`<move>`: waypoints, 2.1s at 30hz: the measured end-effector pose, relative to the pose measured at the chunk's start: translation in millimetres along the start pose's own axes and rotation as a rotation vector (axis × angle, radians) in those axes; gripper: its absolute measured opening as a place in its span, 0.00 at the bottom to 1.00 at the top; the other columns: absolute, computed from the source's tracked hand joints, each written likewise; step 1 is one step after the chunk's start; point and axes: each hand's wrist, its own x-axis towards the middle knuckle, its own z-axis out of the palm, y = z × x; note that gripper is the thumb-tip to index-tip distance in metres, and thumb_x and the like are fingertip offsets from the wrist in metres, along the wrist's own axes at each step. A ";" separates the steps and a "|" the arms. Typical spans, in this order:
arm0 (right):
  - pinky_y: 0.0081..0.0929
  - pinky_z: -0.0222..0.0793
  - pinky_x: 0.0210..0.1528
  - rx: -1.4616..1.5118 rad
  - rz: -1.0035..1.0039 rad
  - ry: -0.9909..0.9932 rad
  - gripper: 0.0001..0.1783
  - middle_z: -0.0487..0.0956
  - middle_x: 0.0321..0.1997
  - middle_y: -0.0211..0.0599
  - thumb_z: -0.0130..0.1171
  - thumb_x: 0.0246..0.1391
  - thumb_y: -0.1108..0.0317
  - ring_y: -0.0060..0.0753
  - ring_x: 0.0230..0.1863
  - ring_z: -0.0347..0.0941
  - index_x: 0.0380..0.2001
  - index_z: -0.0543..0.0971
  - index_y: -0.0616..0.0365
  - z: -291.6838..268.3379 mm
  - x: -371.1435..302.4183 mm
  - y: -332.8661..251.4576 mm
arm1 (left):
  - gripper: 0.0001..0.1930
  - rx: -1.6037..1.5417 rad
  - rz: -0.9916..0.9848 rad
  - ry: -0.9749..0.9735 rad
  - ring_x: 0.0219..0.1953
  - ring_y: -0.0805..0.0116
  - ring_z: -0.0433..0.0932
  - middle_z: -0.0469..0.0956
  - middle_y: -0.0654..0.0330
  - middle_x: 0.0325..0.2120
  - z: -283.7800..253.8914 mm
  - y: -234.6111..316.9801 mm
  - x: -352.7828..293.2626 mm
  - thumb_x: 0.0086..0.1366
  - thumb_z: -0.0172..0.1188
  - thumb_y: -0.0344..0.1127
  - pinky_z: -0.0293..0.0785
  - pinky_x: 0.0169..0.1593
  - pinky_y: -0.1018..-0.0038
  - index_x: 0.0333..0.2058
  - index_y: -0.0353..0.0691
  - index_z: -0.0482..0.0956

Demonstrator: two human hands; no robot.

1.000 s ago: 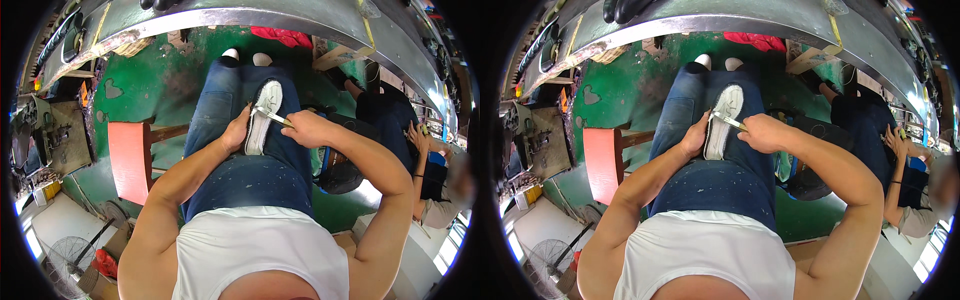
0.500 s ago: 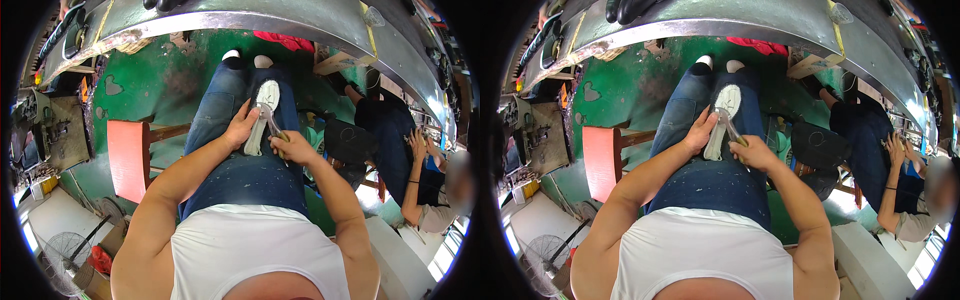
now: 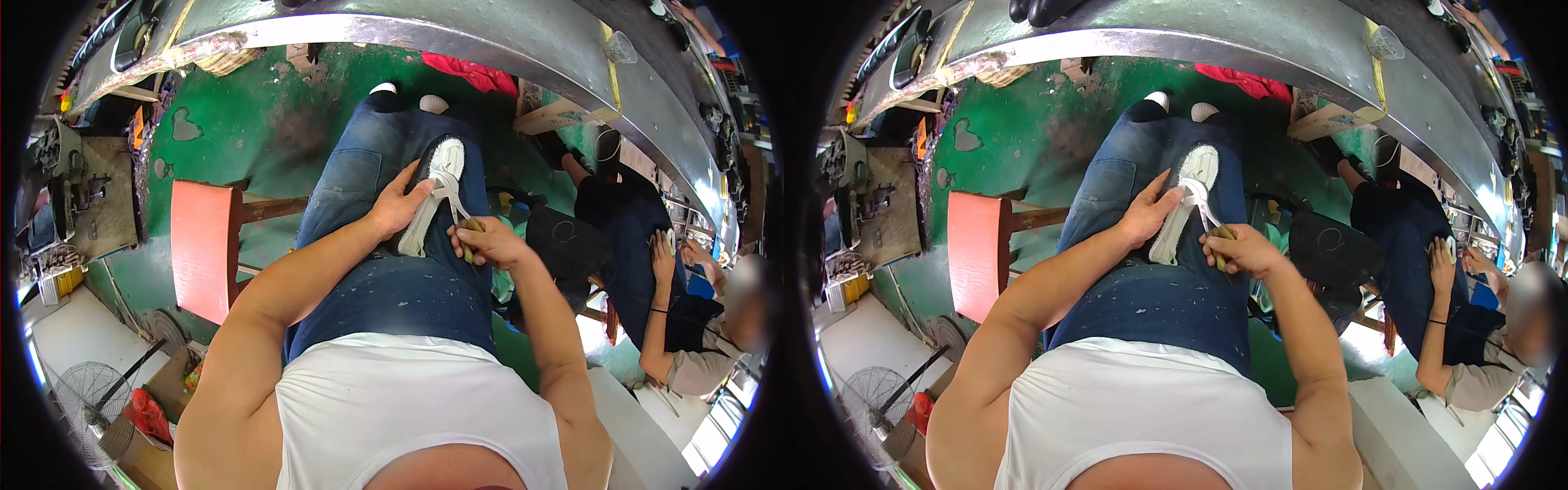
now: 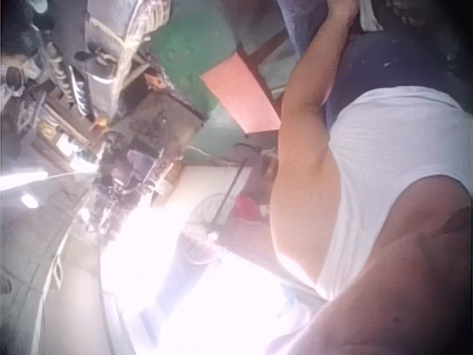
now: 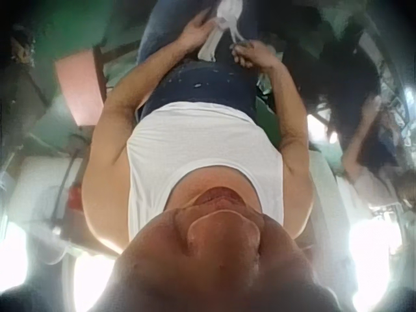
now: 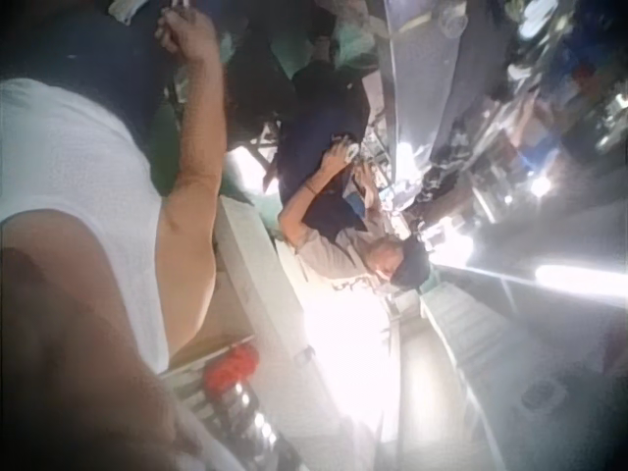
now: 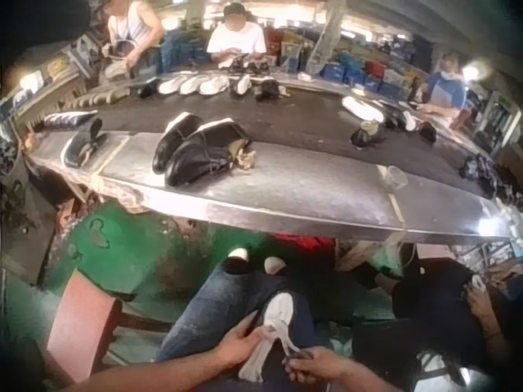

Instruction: Using pliers to pull and secure the shoe upper material over the last on a production line.

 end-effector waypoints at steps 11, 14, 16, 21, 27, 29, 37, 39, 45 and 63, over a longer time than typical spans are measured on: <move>0.40 0.73 0.32 -0.872 -0.294 0.395 0.23 0.80 0.29 0.49 0.47 0.68 0.52 0.46 0.35 0.79 0.35 0.75 0.65 28.0 -15.9 -64.5 | 0.37 0.275 -0.029 0.123 0.60 0.53 0.73 0.72 0.41 0.58 1.5 -6.2 11.3 0.65 0.60 0.48 0.65 0.64 0.68 0.66 0.32 0.62; 0.52 0.68 0.45 -1.277 -0.320 0.442 0.26 0.78 0.32 0.62 0.44 0.68 0.51 0.68 0.39 0.74 0.33 0.74 0.67 24.9 -0.2 -63.0 | 0.36 0.312 -0.065 0.111 0.58 0.58 0.73 0.73 0.45 0.56 -1.1 0.3 7.4 0.66 0.61 0.45 0.68 0.61 0.69 0.66 0.32 0.61; 0.54 0.68 0.44 -1.169 -0.333 0.427 0.26 0.79 0.34 0.63 0.45 0.68 0.50 0.67 0.40 0.75 0.34 0.74 0.68 19.4 -5.5 -64.0 | 0.35 0.308 -0.111 0.097 0.55 0.64 0.74 0.75 0.49 0.55 -2.2 5.3 3.5 0.66 0.62 0.42 0.70 0.59 0.70 0.66 0.32 0.61; 0.51 0.69 0.41 -1.193 -0.337 0.436 0.26 0.79 0.31 0.61 0.47 0.67 0.50 0.65 0.37 0.75 0.32 0.75 0.67 19.8 -5.1 -42.6 | 0.41 0.325 -0.135 0.035 0.61 0.54 0.72 0.71 0.42 0.59 -9.0 1.7 5.1 0.64 0.64 0.48 0.67 0.63 0.68 0.67 0.32 0.58; 0.45 0.70 0.38 -0.833 -0.031 0.216 0.24 0.78 0.25 0.55 0.49 0.66 0.53 0.59 0.32 0.76 0.32 0.77 0.68 34.3 -46.3 -49.0 | 0.39 0.179 -0.242 -0.087 0.57 0.60 0.74 0.73 0.46 0.57 -30.3 10.3 21.1 0.64 0.66 0.43 0.70 0.60 0.68 0.66 0.30 0.58; 0.46 0.71 0.39 -1.043 -0.004 0.130 0.21 0.80 0.29 0.54 0.52 0.65 0.54 0.58 0.33 0.77 0.35 0.77 0.66 41.4 -51.0 -46.4 | 0.38 0.107 -0.326 -0.133 0.53 0.66 0.77 0.75 0.50 0.55 -22.6 32.7 16.6 0.64 0.66 0.39 0.73 0.57 0.68 0.66 0.30 0.57; 0.52 0.71 0.43 -1.280 -0.246 0.225 0.21 0.80 0.39 0.57 0.52 0.64 0.51 0.63 0.39 0.77 0.38 0.76 0.62 32.0 -38.7 1.6 | 0.42 0.526 -0.068 -0.062 0.63 0.52 0.69 0.66 0.40 0.62 -6.9 29.1 -6.9 0.66 0.62 0.43 0.64 0.65 0.66 0.69 0.31 0.49; 0.50 0.72 0.42 -1.244 -0.220 0.169 0.21 0.81 0.38 0.56 0.50 0.65 0.52 0.61 0.38 0.77 0.37 0.77 0.63 24.8 -41.7 8.3 | 0.46 0.558 -0.048 -0.186 0.67 0.50 0.63 0.59 0.38 0.66 -14.8 8.2 -24.9 0.69 0.57 0.43 0.58 0.69 0.67 0.71 0.36 0.34; 0.35 0.74 0.27 -0.860 0.019 0.030 0.22 0.82 0.33 0.43 0.46 0.69 0.53 0.37 0.26 0.78 0.39 0.77 0.63 17.6 -57.9 -17.7 | 0.46 0.465 -0.059 -0.377 0.73 0.54 0.46 0.39 0.41 0.72 -30.7 -21.1 -42.5 0.71 0.51 0.37 0.46 0.72 0.69 0.71 0.40 0.23; 0.25 0.72 0.33 -0.513 -0.343 0.371 0.27 0.81 0.31 0.35 0.39 0.72 0.49 0.26 0.29 0.77 0.44 0.75 0.64 2.2 -12.6 46.0 | 0.37 -0.139 0.074 -0.289 0.55 0.67 0.76 0.73 0.54 0.58 -36.8 169.7 -42.5 0.65 0.60 0.31 0.72 0.58 0.71 0.70 0.36 0.54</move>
